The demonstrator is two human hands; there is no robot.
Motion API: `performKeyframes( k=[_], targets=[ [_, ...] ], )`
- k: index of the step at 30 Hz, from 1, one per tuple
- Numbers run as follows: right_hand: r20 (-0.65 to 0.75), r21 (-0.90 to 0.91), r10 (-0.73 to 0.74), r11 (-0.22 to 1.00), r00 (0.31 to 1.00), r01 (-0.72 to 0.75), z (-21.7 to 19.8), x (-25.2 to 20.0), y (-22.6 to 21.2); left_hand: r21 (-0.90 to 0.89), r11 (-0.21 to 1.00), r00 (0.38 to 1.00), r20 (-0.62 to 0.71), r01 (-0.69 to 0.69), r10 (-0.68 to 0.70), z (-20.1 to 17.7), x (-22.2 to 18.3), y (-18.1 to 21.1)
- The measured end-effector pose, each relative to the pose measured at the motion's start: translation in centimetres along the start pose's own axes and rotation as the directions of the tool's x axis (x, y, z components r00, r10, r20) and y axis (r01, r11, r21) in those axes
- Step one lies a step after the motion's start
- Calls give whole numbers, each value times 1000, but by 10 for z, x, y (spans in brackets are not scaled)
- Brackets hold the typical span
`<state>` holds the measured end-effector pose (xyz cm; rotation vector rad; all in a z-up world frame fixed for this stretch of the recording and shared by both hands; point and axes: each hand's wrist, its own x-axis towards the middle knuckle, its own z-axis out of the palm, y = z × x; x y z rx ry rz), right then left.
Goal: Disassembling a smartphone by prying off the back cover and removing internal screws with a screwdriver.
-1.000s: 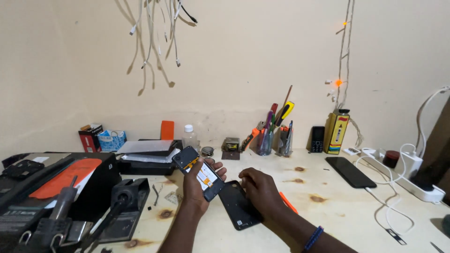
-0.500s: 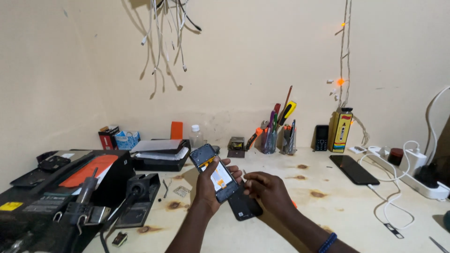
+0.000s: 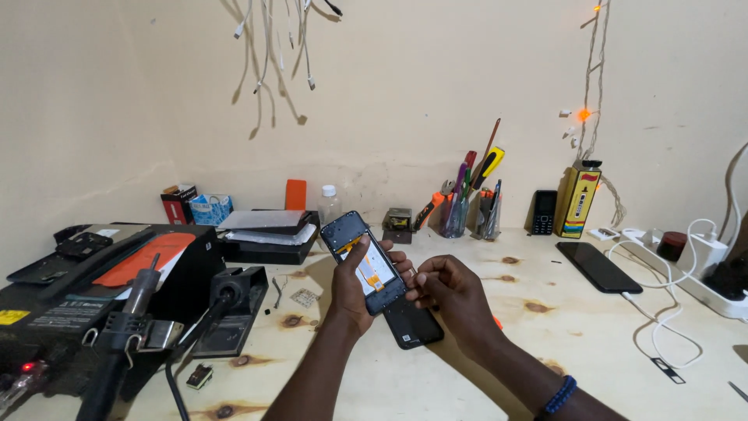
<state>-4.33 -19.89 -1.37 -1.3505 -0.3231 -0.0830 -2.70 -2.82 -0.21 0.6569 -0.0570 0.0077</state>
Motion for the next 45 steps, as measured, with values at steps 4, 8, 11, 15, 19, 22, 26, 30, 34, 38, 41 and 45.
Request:
performKeyframes(
  k=[4,8,11,15,19,22,26,30,34,38,41,45],
  targets=[
    [-20,9,6,1000,1000,-5,2,-2,-1,39,999,999,-51,-1,3,0,0,2],
    [-27,26,-17,1000,999,18,2,-3,-2,38,999,1000,-25,-12,13,0,1,2],
    [-33,34,-22,999,999,23,4,-2,-4,35,999,1000,-6,-18,18,2,1,4],
    [-2,-4,-82,997,997,82,1,-2,1,-6,1000,1000,9,-15,15,3,-1,1],
    [-3,-28,-81,996,997,81,2,-5,-2,-41,999,999,30,-17,19,5,-1,0],
    [1,-83,-97,992,995,97,4,-7,-4,31,999,999,-18,-34,34,6,-1,1],
    [29,-317,-222,923,975,220,3,-9,-1,12,999,999,-14,-33,33,8,-2,0],
    [91,-371,-282,881,955,295,0,-9,0,48,998,999,-22,-42,43,10,-4,2],
    [76,-365,-291,882,954,298,-3,-6,3,58,997,998,-34,-52,54,14,-5,1],
    [113,-450,-344,818,932,357,-4,-7,2,73,995,996,-56,-68,72,17,-6,0],
    [29,-251,-220,943,975,220,0,-2,-1,77,995,996,-63,-60,65,18,-6,2],
    [-78,-4,76,997,994,-76,1,0,-15,111,993,997,-65,-38,46,16,-9,2]
  ],
)
